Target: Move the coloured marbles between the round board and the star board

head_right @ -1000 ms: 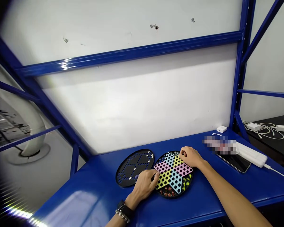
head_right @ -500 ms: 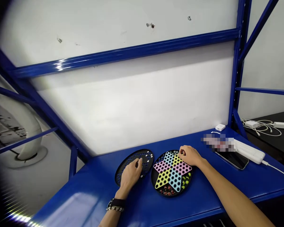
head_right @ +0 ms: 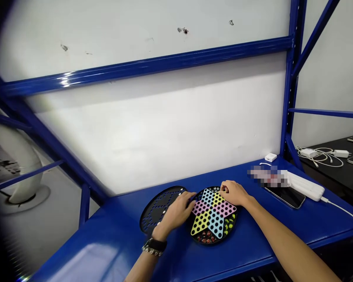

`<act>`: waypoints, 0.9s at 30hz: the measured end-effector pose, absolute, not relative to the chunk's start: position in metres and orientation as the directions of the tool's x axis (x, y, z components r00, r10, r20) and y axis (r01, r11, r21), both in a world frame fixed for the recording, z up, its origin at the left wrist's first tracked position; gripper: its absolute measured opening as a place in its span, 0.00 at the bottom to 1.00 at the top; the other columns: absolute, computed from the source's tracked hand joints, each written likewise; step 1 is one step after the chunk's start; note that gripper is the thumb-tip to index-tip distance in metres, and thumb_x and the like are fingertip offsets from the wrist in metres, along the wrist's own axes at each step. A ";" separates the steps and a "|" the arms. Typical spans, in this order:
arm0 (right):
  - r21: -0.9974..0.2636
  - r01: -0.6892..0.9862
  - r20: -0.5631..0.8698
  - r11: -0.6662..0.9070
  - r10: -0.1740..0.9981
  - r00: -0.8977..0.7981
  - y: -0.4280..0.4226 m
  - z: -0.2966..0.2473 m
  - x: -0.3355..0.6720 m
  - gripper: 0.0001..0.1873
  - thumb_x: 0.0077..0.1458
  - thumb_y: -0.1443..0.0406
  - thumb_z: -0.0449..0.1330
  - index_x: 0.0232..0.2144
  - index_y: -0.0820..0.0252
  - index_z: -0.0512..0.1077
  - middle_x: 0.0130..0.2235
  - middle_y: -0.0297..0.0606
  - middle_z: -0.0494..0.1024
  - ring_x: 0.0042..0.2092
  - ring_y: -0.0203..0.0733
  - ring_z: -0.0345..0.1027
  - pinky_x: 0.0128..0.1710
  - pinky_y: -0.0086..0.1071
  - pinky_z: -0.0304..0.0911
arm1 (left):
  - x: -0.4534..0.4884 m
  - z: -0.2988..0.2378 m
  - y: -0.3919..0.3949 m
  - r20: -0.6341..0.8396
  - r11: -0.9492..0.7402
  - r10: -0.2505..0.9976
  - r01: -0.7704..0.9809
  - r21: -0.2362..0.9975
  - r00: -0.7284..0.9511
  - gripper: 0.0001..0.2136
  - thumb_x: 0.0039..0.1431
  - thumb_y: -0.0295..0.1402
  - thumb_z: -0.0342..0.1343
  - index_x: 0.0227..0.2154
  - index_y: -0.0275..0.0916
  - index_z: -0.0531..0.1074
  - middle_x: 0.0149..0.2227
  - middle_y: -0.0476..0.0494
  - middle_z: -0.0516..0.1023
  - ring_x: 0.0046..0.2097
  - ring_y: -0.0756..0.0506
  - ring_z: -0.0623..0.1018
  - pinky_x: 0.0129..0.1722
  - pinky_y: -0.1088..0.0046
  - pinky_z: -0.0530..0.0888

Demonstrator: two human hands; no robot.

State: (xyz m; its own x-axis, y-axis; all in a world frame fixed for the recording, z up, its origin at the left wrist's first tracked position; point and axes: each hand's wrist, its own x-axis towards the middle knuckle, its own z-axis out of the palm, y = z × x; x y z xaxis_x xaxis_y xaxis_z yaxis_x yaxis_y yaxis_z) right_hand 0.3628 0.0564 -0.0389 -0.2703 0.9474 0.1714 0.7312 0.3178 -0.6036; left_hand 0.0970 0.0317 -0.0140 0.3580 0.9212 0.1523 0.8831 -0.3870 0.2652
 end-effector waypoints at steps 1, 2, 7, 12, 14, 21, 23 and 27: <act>-0.604 0.730 0.174 0.319 0.947 -0.269 0.056 -0.039 0.363 0.07 0.56 0.60 0.55 0.30 0.56 0.70 0.29 0.33 0.70 0.32 0.36 0.62 0.31 0.29 0.54 | 0.107 -0.015 0.035 0.139 -0.403 0.914 0.894 0.197 0.382 0.16 0.65 0.37 0.45 0.52 0.40 0.69 0.49 0.40 0.73 0.48 0.42 0.73 0.48 0.66 0.69; -0.605 0.729 0.177 0.320 0.947 -0.268 0.056 -0.038 0.363 0.07 0.56 0.60 0.55 0.30 0.56 0.70 0.29 0.33 0.70 0.32 0.36 0.62 0.31 0.29 0.54 | 0.117 -0.017 0.038 0.145 -0.411 0.908 0.904 0.119 0.393 0.16 0.65 0.37 0.45 0.50 0.39 0.70 0.49 0.39 0.73 0.48 0.41 0.73 0.48 0.64 0.69; -0.597 0.730 0.192 0.333 0.943 -0.273 0.056 -0.037 0.362 0.07 0.56 0.60 0.56 0.30 0.56 0.70 0.29 0.33 0.70 0.31 0.36 0.62 0.31 0.29 0.54 | 0.144 -0.024 0.038 0.228 -0.418 0.871 0.900 -0.119 0.435 0.16 0.67 0.38 0.40 0.43 0.36 0.70 0.43 0.35 0.71 0.46 0.38 0.70 0.45 0.59 0.68; -0.594 0.732 0.193 0.333 0.943 -0.273 0.056 -0.038 0.363 0.07 0.56 0.60 0.56 0.30 0.56 0.70 0.29 0.32 0.69 0.31 0.36 0.62 0.31 0.29 0.54 | 0.140 -0.026 0.040 0.176 -0.446 0.873 0.890 -0.097 0.456 0.16 0.67 0.40 0.40 0.44 0.36 0.68 0.43 0.36 0.70 0.44 0.39 0.71 0.44 0.62 0.69; -0.598 0.729 0.192 0.333 0.943 -0.273 0.055 -0.038 0.364 0.07 0.56 0.60 0.56 0.31 0.57 0.70 0.29 0.32 0.69 0.31 0.36 0.62 0.31 0.29 0.54 | 0.136 -0.025 0.046 0.151 -0.458 0.872 0.885 -0.089 0.466 0.15 0.67 0.41 0.40 0.43 0.37 0.67 0.43 0.38 0.70 0.43 0.40 0.72 0.43 0.63 0.69; -0.604 0.723 0.196 0.335 0.942 -0.273 0.055 -0.038 0.363 0.06 0.56 0.62 0.56 0.31 0.57 0.71 0.29 0.32 0.69 0.32 0.36 0.62 0.32 0.29 0.55 | 0.128 -0.026 0.069 0.103 -0.525 0.845 0.851 -0.015 0.524 0.14 0.69 0.34 0.35 0.41 0.39 0.66 0.40 0.42 0.71 0.33 0.46 0.74 0.35 0.69 0.70; -0.608 0.721 0.194 0.332 0.943 -0.271 0.055 -0.037 0.363 0.06 0.56 0.62 0.56 0.31 0.57 0.71 0.29 0.32 0.69 0.31 0.36 0.62 0.32 0.29 0.55 | 0.127 -0.027 0.071 0.097 -0.528 0.845 0.849 -0.012 0.527 0.14 0.68 0.33 0.35 0.40 0.39 0.67 0.40 0.42 0.71 0.32 0.47 0.74 0.33 0.69 0.69; -0.612 0.719 0.188 0.330 0.944 -0.273 0.055 -0.037 0.364 0.07 0.56 0.61 0.56 0.31 0.56 0.71 0.30 0.32 0.69 0.31 0.36 0.62 0.31 0.29 0.54 | 0.126 -0.029 0.071 0.093 -0.525 0.847 0.851 0.001 0.523 0.15 0.67 0.32 0.36 0.37 0.39 0.69 0.38 0.42 0.72 0.30 0.48 0.73 0.32 0.70 0.68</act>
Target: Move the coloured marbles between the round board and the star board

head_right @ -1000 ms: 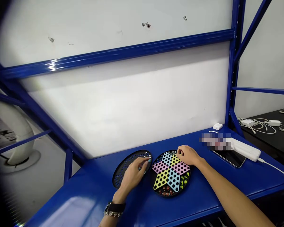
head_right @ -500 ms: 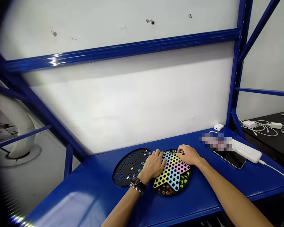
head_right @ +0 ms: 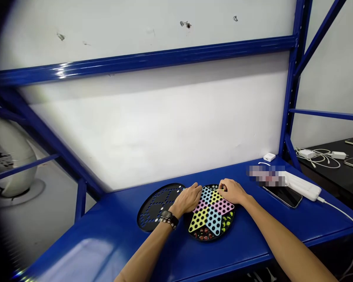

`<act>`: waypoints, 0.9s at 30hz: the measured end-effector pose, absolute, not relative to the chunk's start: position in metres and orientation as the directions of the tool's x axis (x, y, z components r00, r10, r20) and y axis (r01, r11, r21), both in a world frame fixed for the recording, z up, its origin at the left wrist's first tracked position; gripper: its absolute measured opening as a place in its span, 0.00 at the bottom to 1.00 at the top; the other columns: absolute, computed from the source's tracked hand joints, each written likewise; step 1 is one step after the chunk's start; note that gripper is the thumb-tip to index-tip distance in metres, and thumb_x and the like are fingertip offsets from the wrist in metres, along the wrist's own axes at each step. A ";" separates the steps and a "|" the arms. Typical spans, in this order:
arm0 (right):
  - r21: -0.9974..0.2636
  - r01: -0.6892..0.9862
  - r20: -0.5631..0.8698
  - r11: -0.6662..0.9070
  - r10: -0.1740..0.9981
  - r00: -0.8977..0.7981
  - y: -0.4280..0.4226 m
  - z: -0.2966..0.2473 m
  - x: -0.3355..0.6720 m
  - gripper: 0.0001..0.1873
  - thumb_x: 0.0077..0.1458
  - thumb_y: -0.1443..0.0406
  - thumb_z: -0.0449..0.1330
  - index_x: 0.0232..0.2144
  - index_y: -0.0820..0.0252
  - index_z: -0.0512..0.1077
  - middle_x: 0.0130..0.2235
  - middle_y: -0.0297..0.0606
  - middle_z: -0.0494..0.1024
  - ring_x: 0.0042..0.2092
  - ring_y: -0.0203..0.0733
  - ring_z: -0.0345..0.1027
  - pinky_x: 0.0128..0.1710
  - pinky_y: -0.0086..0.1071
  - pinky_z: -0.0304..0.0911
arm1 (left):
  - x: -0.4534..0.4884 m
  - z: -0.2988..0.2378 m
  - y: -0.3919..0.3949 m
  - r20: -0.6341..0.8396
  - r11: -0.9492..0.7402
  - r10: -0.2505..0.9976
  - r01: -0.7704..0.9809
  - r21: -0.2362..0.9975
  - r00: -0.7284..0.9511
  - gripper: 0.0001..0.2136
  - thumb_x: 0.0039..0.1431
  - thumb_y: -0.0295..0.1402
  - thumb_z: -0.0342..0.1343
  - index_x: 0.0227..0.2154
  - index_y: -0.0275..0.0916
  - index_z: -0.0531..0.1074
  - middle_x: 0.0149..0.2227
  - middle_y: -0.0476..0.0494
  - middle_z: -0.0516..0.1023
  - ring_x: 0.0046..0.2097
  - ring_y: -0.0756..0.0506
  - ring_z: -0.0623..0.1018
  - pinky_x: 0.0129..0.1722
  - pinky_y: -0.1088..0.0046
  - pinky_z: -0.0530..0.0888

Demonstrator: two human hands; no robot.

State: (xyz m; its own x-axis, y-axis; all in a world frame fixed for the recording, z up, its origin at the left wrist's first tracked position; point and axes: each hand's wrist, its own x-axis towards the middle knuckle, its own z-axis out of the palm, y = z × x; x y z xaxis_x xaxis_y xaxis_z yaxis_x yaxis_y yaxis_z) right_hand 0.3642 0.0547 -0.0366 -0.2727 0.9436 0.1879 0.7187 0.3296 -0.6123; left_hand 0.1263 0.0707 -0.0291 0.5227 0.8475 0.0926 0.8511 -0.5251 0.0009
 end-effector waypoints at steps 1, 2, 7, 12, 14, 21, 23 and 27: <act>-0.613 0.719 0.186 0.328 0.944 -0.272 0.055 -0.036 0.364 0.07 0.56 0.61 0.56 0.31 0.56 0.71 0.30 0.33 0.70 0.31 0.36 0.62 0.31 0.29 0.54 | 0.126 -0.029 0.070 0.094 -0.522 0.849 0.853 0.006 0.519 0.16 0.67 0.32 0.37 0.35 0.39 0.70 0.38 0.42 0.72 0.30 0.48 0.73 0.32 0.70 0.68; -0.612 0.720 0.183 0.327 0.944 -0.273 0.055 -0.036 0.364 0.07 0.56 0.61 0.56 0.31 0.56 0.72 0.30 0.33 0.70 0.32 0.36 0.62 0.31 0.29 0.55 | 0.126 -0.030 0.070 0.097 -0.518 0.852 0.856 0.011 0.514 0.16 0.67 0.32 0.37 0.32 0.39 0.70 0.37 0.42 0.72 0.29 0.49 0.72 0.31 0.71 0.68; -0.607 0.723 0.183 0.329 0.944 -0.276 0.055 -0.037 0.364 0.08 0.56 0.60 0.56 0.31 0.56 0.71 0.30 0.33 0.70 0.31 0.36 0.62 0.31 0.29 0.54 | 0.127 -0.029 0.068 0.120 -0.489 0.868 0.872 0.035 0.482 0.18 0.65 0.33 0.40 0.26 0.38 0.72 0.35 0.43 0.73 0.28 0.49 0.72 0.30 0.71 0.66; -0.606 0.720 0.189 0.338 0.940 -0.283 0.055 -0.037 0.365 0.08 0.56 0.60 0.56 0.31 0.57 0.71 0.30 0.33 0.70 0.31 0.36 0.62 0.31 0.29 0.54 | 0.127 -0.027 0.067 0.130 -0.470 0.879 0.880 0.068 0.459 0.19 0.64 0.34 0.42 0.22 0.39 0.72 0.32 0.43 0.75 0.29 0.48 0.73 0.32 0.70 0.65; -0.607 0.718 0.191 0.342 0.939 -0.286 0.055 -0.037 0.365 0.08 0.56 0.60 0.56 0.31 0.57 0.71 0.30 0.33 0.70 0.32 0.36 0.62 0.31 0.29 0.54 | 0.128 -0.027 0.065 0.138 -0.450 0.889 0.889 0.082 0.437 0.19 0.63 0.35 0.42 0.22 0.38 0.73 0.32 0.42 0.77 0.30 0.47 0.74 0.33 0.70 0.66; -0.607 0.718 0.189 0.342 0.939 -0.287 0.056 -0.039 0.365 0.08 0.57 0.59 0.55 0.31 0.56 0.71 0.30 0.33 0.69 0.32 0.36 0.62 0.32 0.29 0.55 | 0.126 -0.023 0.067 0.168 -0.361 0.926 0.924 0.127 0.339 0.22 0.65 0.40 0.41 0.21 0.38 0.73 0.28 0.41 0.78 0.30 0.46 0.75 0.32 0.70 0.64; -0.605 0.720 0.183 0.339 0.940 -0.289 0.056 -0.039 0.364 0.08 0.57 0.59 0.55 0.31 0.56 0.71 0.30 0.33 0.69 0.32 0.37 0.62 0.31 0.29 0.55 | 0.115 -0.018 0.071 0.193 -0.304 0.942 0.942 0.145 0.274 0.25 0.67 0.41 0.37 0.22 0.38 0.73 0.26 0.40 0.78 0.29 0.46 0.75 0.32 0.70 0.63; -0.602 0.724 0.182 0.336 0.941 -0.285 0.055 -0.037 0.364 0.07 0.56 0.60 0.56 0.31 0.56 0.70 0.29 0.32 0.69 0.31 0.36 0.62 0.30 0.29 0.53 | 0.079 -0.012 0.077 0.233 -0.161 0.966 0.970 0.183 0.116 0.27 0.69 0.41 0.31 0.26 0.37 0.73 0.29 0.37 0.79 0.31 0.45 0.76 0.31 0.71 0.61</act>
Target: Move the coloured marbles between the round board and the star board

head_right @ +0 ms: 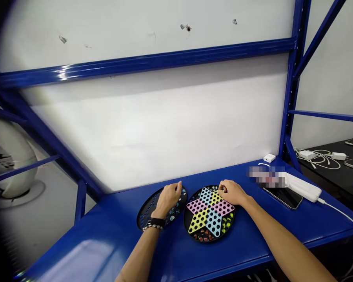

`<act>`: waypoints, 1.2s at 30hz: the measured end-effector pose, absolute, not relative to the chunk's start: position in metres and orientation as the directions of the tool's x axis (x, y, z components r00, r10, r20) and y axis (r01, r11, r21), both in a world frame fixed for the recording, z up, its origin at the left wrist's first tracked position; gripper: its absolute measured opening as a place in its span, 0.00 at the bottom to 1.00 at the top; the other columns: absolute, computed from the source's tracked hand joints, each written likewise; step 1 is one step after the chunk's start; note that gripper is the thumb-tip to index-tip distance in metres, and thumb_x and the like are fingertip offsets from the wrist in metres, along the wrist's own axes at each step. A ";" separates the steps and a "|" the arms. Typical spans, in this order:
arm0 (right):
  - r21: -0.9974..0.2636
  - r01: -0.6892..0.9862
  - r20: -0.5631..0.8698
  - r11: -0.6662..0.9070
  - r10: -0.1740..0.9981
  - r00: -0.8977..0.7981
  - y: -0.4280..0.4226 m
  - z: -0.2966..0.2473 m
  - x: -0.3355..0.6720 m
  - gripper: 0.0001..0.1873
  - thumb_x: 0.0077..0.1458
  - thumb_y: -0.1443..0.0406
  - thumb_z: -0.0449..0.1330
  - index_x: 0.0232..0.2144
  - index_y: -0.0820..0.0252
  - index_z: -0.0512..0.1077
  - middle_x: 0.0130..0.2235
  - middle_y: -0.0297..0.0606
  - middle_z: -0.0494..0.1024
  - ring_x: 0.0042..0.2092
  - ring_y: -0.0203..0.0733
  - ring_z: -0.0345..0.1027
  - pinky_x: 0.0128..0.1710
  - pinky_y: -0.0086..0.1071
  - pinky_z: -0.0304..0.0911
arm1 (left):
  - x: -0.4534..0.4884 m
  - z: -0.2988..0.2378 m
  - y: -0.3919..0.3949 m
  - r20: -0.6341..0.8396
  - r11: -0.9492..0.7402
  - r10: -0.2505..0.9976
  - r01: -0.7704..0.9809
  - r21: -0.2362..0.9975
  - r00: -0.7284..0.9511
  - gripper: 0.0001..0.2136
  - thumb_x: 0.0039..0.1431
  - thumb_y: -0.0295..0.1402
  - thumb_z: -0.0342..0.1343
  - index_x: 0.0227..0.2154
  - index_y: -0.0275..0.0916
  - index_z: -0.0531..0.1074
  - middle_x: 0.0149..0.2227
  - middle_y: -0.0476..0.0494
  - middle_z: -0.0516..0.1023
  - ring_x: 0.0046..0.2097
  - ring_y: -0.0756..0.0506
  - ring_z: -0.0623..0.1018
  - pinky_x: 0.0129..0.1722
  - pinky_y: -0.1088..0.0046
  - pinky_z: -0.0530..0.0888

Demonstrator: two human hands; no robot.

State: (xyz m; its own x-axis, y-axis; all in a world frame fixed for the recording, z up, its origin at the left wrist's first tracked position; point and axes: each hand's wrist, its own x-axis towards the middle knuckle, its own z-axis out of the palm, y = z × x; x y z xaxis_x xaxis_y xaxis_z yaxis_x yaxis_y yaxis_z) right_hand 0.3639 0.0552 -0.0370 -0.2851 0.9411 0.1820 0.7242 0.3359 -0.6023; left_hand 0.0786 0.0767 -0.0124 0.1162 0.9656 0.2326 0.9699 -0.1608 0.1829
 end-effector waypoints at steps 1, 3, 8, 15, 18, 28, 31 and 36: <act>-0.603 0.724 0.185 0.337 0.941 -0.284 0.055 -0.037 0.364 0.07 0.56 0.60 0.56 0.31 0.56 0.70 0.29 0.32 0.69 0.31 0.36 0.61 0.30 0.29 0.53 | 0.070 -0.013 0.076 0.226 -0.137 0.970 0.972 0.191 0.092 0.26 0.69 0.41 0.32 0.27 0.38 0.73 0.29 0.38 0.79 0.31 0.45 0.76 0.30 0.71 0.61; -0.604 0.721 0.189 0.341 0.940 -0.285 0.055 -0.037 0.364 0.07 0.56 0.60 0.56 0.30 0.56 0.70 0.29 0.32 0.69 0.31 0.36 0.61 0.30 0.29 0.53 | 0.058 -0.015 0.074 0.200 -0.109 0.977 0.973 0.202 0.068 0.24 0.68 0.43 0.36 0.27 0.39 0.74 0.30 0.40 0.79 0.32 0.44 0.76 0.30 0.72 0.61; -0.604 0.720 0.188 0.342 0.939 -0.288 0.057 -0.039 0.365 0.08 0.56 0.60 0.55 0.31 0.56 0.70 0.29 0.32 0.68 0.31 0.36 0.61 0.30 0.29 0.53 | 0.068 -0.015 0.062 0.269 -0.209 0.951 0.955 0.210 0.149 0.18 0.67 0.42 0.40 0.36 0.41 0.74 0.40 0.43 0.79 0.43 0.43 0.76 0.40 0.71 0.67; -0.601 0.720 0.187 0.346 0.937 -0.293 0.056 -0.038 0.365 0.07 0.56 0.60 0.55 0.31 0.56 0.71 0.29 0.32 0.69 0.31 0.36 0.62 0.31 0.29 0.54 | 0.106 -0.017 0.052 0.164 -0.436 0.896 0.888 0.143 0.414 0.15 0.67 0.40 0.41 0.39 0.43 0.73 0.42 0.45 0.75 0.40 0.46 0.76 0.37 0.72 0.69; -0.596 0.726 0.182 0.343 0.938 -0.294 0.056 -0.038 0.365 0.08 0.56 0.60 0.55 0.31 0.56 0.71 0.30 0.32 0.69 0.31 0.36 0.62 0.31 0.29 0.54 | 0.108 -0.022 0.053 0.103 -0.391 0.917 0.919 0.053 0.385 0.15 0.68 0.39 0.39 0.41 0.43 0.70 0.41 0.44 0.75 0.39 0.45 0.77 0.35 0.71 0.69; -0.598 0.723 0.187 0.347 0.937 -0.295 0.056 -0.038 0.364 0.08 0.56 0.60 0.55 0.31 0.56 0.71 0.30 0.33 0.70 0.32 0.36 0.63 0.31 0.29 0.54 | 0.106 -0.024 0.060 0.030 -0.438 0.899 0.899 0.031 0.437 0.19 0.69 0.40 0.36 0.34 0.42 0.72 0.33 0.43 0.79 0.35 0.43 0.78 0.34 0.70 0.68; -0.598 0.722 0.187 0.349 0.936 -0.298 0.056 -0.039 0.365 0.08 0.56 0.60 0.55 0.31 0.56 0.71 0.30 0.33 0.70 0.32 0.36 0.63 0.31 0.29 0.55 | 0.106 -0.025 0.060 0.050 -0.430 0.903 0.902 0.045 0.428 0.21 0.69 0.42 0.36 0.31 0.42 0.73 0.31 0.43 0.79 0.35 0.44 0.78 0.33 0.71 0.66; -0.588 0.727 0.196 0.354 0.935 -0.297 0.057 -0.039 0.365 0.08 0.56 0.60 0.55 0.30 0.56 0.71 0.30 0.32 0.70 0.32 0.36 0.62 0.31 0.29 0.55 | 0.104 -0.023 0.058 0.097 -0.396 0.917 0.914 0.093 0.388 0.25 0.69 0.44 0.35 0.26 0.41 0.72 0.28 0.44 0.79 0.32 0.46 0.77 0.31 0.72 0.63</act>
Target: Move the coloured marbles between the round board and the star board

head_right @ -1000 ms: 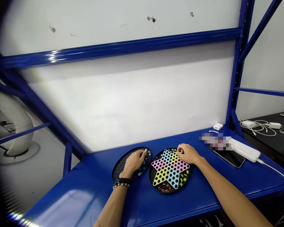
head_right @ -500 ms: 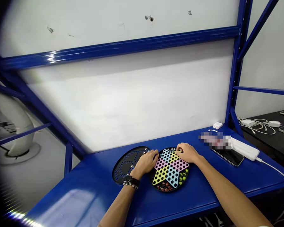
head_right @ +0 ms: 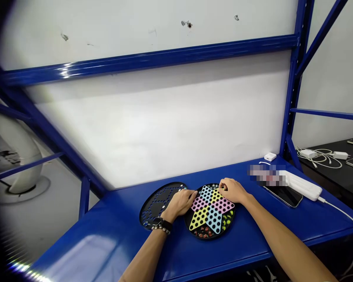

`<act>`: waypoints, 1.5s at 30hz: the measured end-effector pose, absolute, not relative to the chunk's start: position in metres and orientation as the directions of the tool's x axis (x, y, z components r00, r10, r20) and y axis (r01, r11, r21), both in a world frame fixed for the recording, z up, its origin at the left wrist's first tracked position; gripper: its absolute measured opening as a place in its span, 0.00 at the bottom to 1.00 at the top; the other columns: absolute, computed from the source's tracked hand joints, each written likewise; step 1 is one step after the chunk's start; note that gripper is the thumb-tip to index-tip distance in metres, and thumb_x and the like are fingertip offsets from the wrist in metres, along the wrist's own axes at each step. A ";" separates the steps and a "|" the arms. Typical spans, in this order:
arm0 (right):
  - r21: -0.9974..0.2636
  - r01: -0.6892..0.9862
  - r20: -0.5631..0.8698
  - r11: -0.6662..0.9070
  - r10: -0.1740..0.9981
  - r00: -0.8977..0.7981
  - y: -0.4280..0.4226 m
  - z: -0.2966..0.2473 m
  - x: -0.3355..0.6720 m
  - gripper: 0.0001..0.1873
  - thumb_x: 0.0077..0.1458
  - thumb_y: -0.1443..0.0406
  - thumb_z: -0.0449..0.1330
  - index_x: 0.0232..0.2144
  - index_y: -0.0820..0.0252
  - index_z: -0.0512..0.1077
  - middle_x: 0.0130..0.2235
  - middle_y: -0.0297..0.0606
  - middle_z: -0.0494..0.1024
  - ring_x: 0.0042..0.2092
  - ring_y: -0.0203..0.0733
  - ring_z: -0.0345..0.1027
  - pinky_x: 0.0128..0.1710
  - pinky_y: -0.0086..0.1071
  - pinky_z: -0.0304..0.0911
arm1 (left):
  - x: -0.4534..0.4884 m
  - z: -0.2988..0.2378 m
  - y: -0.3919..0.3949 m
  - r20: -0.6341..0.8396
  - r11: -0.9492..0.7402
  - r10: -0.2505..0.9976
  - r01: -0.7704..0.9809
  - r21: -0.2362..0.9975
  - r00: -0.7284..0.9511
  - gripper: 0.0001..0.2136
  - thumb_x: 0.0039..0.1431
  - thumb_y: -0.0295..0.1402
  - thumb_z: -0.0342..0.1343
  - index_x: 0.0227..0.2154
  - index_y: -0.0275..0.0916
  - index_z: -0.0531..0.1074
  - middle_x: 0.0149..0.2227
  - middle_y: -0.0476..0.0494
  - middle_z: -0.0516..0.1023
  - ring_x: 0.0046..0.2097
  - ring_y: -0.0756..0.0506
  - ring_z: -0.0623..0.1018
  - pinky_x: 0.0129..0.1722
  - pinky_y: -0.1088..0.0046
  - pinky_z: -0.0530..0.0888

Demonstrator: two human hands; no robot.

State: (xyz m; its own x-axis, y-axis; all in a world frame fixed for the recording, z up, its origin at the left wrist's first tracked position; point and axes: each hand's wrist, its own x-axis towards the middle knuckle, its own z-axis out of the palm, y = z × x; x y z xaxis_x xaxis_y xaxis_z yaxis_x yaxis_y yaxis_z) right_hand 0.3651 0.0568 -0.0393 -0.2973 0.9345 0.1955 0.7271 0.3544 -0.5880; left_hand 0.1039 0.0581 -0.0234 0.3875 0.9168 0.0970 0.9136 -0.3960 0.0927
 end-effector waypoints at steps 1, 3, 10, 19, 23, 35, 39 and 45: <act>-0.590 0.726 0.194 0.354 0.935 -0.298 0.057 -0.039 0.365 0.08 0.56 0.60 0.55 0.31 0.56 0.70 0.30 0.32 0.69 0.32 0.36 0.62 0.31 0.29 0.55 | 0.102 -0.022 0.058 0.117 -0.378 0.923 0.920 0.102 0.366 0.25 0.69 0.44 0.35 0.26 0.41 0.72 0.29 0.44 0.79 0.32 0.46 0.77 0.31 0.72 0.63; -0.594 0.722 0.191 0.354 0.934 -0.301 0.057 -0.039 0.365 0.08 0.56 0.60 0.55 0.31 0.56 0.70 0.30 0.32 0.69 0.32 0.36 0.62 0.31 0.29 0.55 | 0.096 -0.020 0.059 0.169 -0.326 0.938 0.938 0.118 0.304 0.25 0.70 0.43 0.33 0.27 0.40 0.72 0.30 0.44 0.79 0.33 0.46 0.77 0.32 0.72 0.62; -0.611 0.719 0.227 0.331 0.944 -0.241 0.059 -0.041 0.368 0.10 0.60 0.59 0.51 0.40 0.54 0.68 0.32 0.33 0.71 0.34 0.38 0.65 0.34 0.31 0.58 | 0.063 -0.019 0.062 0.260 -0.217 0.954 0.945 0.246 0.152 0.23 0.69 0.45 0.35 0.29 0.41 0.72 0.33 0.45 0.78 0.35 0.46 0.76 0.33 0.73 0.64; -0.594 0.759 0.314 0.265 0.946 -0.085 0.062 -0.043 0.368 0.11 0.63 0.59 0.46 0.38 0.53 0.68 0.36 0.35 0.73 0.36 0.39 0.68 0.35 0.31 0.58 | 0.123 -0.012 0.050 0.361 -0.491 0.851 0.822 0.290 0.381 0.15 0.67 0.40 0.42 0.38 0.43 0.73 0.41 0.44 0.76 0.42 0.45 0.75 0.43 0.70 0.70; -0.589 0.770 0.325 0.245 0.944 -0.052 0.062 -0.041 0.369 0.11 0.63 0.58 0.48 0.36 0.54 0.68 0.35 0.34 0.74 0.35 0.38 0.67 0.34 0.30 0.56 | 0.160 -0.003 0.026 0.322 -0.595 0.796 0.758 0.268 0.512 0.12 0.65 0.38 0.45 0.41 0.43 0.73 0.42 0.44 0.75 0.43 0.45 0.74 0.43 0.68 0.71; -0.592 0.781 0.242 0.199 0.968 -0.063 0.058 -0.036 0.363 0.11 0.61 0.56 0.51 0.34 0.55 0.68 0.35 0.33 0.74 0.35 0.37 0.66 0.32 0.29 0.54 | 0.145 -0.017 -0.076 0.228 -0.550 0.827 0.824 0.139 0.513 0.05 0.62 0.35 0.50 0.37 0.44 0.69 0.39 0.46 0.74 0.39 0.44 0.72 0.37 0.67 0.67; -0.589 0.783 0.227 0.200 0.971 -0.078 0.058 -0.035 0.364 0.11 0.61 0.56 0.51 0.33 0.55 0.68 0.34 0.33 0.74 0.34 0.36 0.66 0.31 0.29 0.53 | 0.148 -0.027 -0.080 0.279 -0.513 0.837 0.852 0.104 0.470 0.06 0.63 0.35 0.49 0.38 0.43 0.69 0.39 0.45 0.74 0.39 0.43 0.72 0.37 0.66 0.66; -0.575 0.793 0.220 0.201 0.972 -0.087 0.058 -0.037 0.365 0.12 0.61 0.56 0.52 0.31 0.55 0.68 0.33 0.33 0.75 0.34 0.36 0.66 0.30 0.29 0.52 | 0.149 -0.026 -0.081 0.305 -0.451 0.854 0.892 0.031 0.421 0.07 0.63 0.38 0.49 0.36 0.44 0.71 0.38 0.44 0.73 0.38 0.42 0.70 0.36 0.64 0.64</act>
